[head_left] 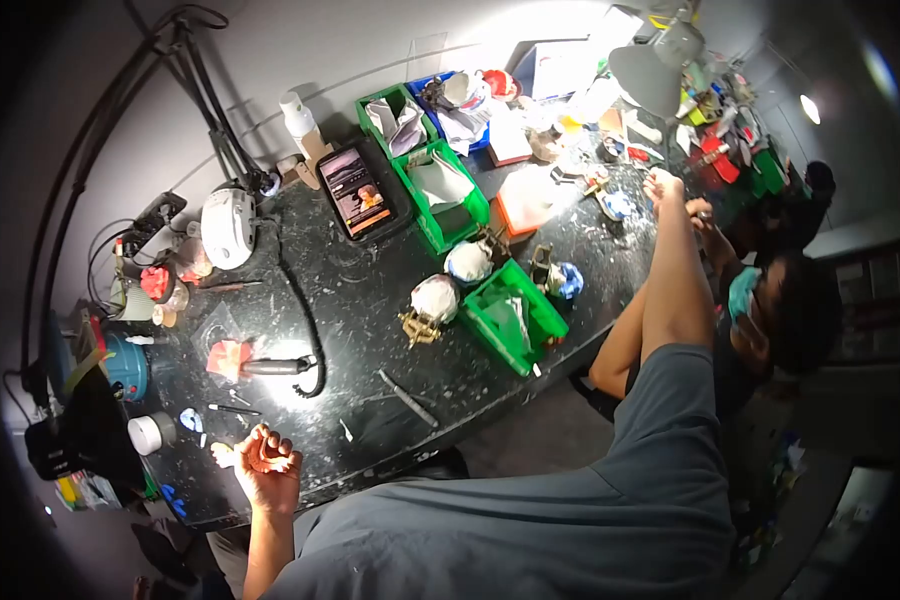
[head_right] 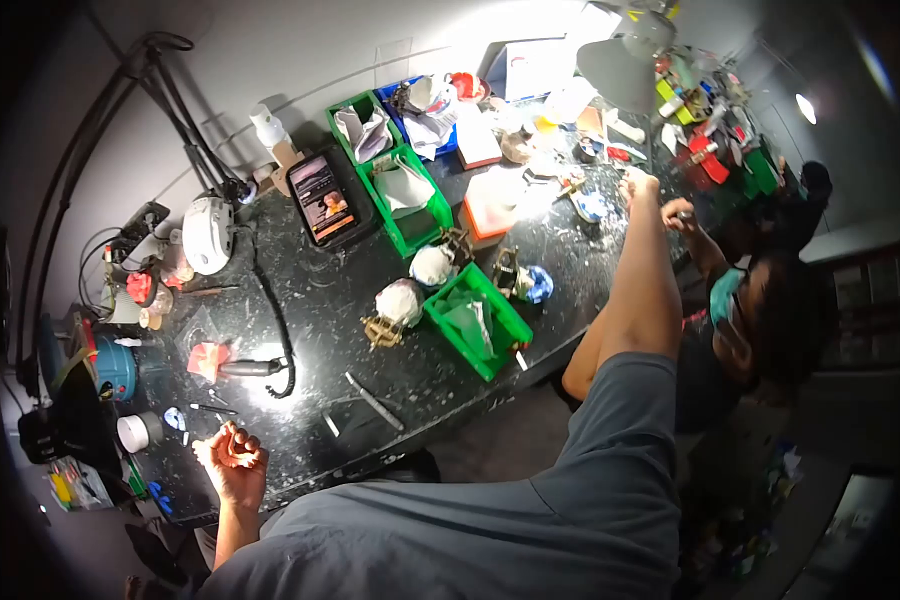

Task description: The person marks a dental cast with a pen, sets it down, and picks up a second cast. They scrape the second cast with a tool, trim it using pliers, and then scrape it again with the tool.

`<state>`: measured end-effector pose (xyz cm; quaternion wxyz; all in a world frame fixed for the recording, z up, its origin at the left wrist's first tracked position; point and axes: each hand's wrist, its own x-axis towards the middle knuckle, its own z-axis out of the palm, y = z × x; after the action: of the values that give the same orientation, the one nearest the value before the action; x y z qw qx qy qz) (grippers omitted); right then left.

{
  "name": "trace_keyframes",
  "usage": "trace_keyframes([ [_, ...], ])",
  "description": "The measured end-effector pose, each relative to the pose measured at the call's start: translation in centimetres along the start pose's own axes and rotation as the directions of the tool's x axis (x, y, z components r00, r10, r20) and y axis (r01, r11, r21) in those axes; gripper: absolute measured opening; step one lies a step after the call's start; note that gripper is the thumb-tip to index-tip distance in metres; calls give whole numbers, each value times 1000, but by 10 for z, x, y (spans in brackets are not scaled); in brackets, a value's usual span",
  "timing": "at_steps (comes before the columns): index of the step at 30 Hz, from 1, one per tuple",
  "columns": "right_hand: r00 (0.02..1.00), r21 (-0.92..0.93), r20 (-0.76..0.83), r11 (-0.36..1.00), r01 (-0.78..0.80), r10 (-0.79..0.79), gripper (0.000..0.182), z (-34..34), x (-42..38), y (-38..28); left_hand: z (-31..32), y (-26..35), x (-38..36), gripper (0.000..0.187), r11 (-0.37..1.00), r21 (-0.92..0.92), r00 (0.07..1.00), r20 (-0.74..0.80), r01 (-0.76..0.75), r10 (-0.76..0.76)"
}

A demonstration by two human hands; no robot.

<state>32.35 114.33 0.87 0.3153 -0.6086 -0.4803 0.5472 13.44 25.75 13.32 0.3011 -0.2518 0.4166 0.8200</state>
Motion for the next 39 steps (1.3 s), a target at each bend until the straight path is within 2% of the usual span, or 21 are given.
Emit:
trace_keyframes([
  [2,996,-30,-36,996,83,-84,19,2,18,-2,13,-15,8,22,1000,7,1000,16,6,-6],
  [3,941,-344,-272,934,99,-200,21,15,26,-6,19,-20,9,23,1000,30,999,37,2,-4],
  [5,921,-497,-264,859,125,-287,16,3,83,5,25,-25,15,23,998,66,1000,27,10,-12],
  [6,953,-622,-266,781,-54,-146,33,-17,161,25,29,-26,17,23,998,62,1000,-25,-6,8],
  [7,866,-786,-371,610,-102,-334,29,15,34,-19,35,-27,18,23,998,62,997,-76,-22,27],
  [12,922,-956,-179,281,-81,-344,27,-3,35,-7,56,-22,29,20,994,100,986,-154,-42,57],
  [14,925,-994,3,97,44,-381,22,-20,48,7,58,-22,38,21,993,120,985,-169,-3,24],
  [15,896,-984,-18,165,62,-444,18,-24,59,15,55,-21,41,21,994,108,986,-166,17,1],
  [19,889,-989,142,-21,147,-435,18,0,3,0,67,-25,45,23,993,107,984,-178,43,-24],
  [23,832,-986,47,110,128,-553,23,11,-21,-12,57,-23,40,24,996,86,991,-133,32,-21],
  [24,832,-974,-83,223,50,-548,23,9,-15,-12,55,-20,35,25,998,61,988,-152,15,-5],
  [25,828,-944,-195,329,-14,-526,22,7,11,-1,48,-15,35,26,998,55,994,-108,29,-23],
  [27,656,-802,-459,597,-15,-599,23,3,76,16,31,-7,34,25,999,7,999,0,36,-36],
  [28,684,-815,-408,579,26,-605,23,12,81,20,27,-2,31,25,997,-65,997,61,47,-43],
  [30,716,-276,-640,953,125,-279,19,24,70,6,25,6,24,27,991,-133,1000,27,14,-11],
  [31,740,65,-670,989,134,-56,19,27,58,-4,19,11,22,31,991,-128,998,65,23,-15],
  [32,756,398,-631,909,123,174,20,27,46,-13,10,16,23,34,990,-136,997,80,30,-19],
  [34,878,720,-445,653,235,175,21,15,1,-18,-8,23,27,41,990,-132,986,162,57,-35],
  [37,962,990,-2,134,40,-273,40,-8,-138,1,-19,32,39,47,991,-114,972,230,68,-40],
  [38,904,993,85,106,-45,-418,48,-9,-213,8,-20,36,44,47,992,-100,974,216,83,-60],
  [39,717,969,242,124,-214,-654,43,-9,-287,10,-23,40,49,47,991,-88,975,207,97,-77],
])
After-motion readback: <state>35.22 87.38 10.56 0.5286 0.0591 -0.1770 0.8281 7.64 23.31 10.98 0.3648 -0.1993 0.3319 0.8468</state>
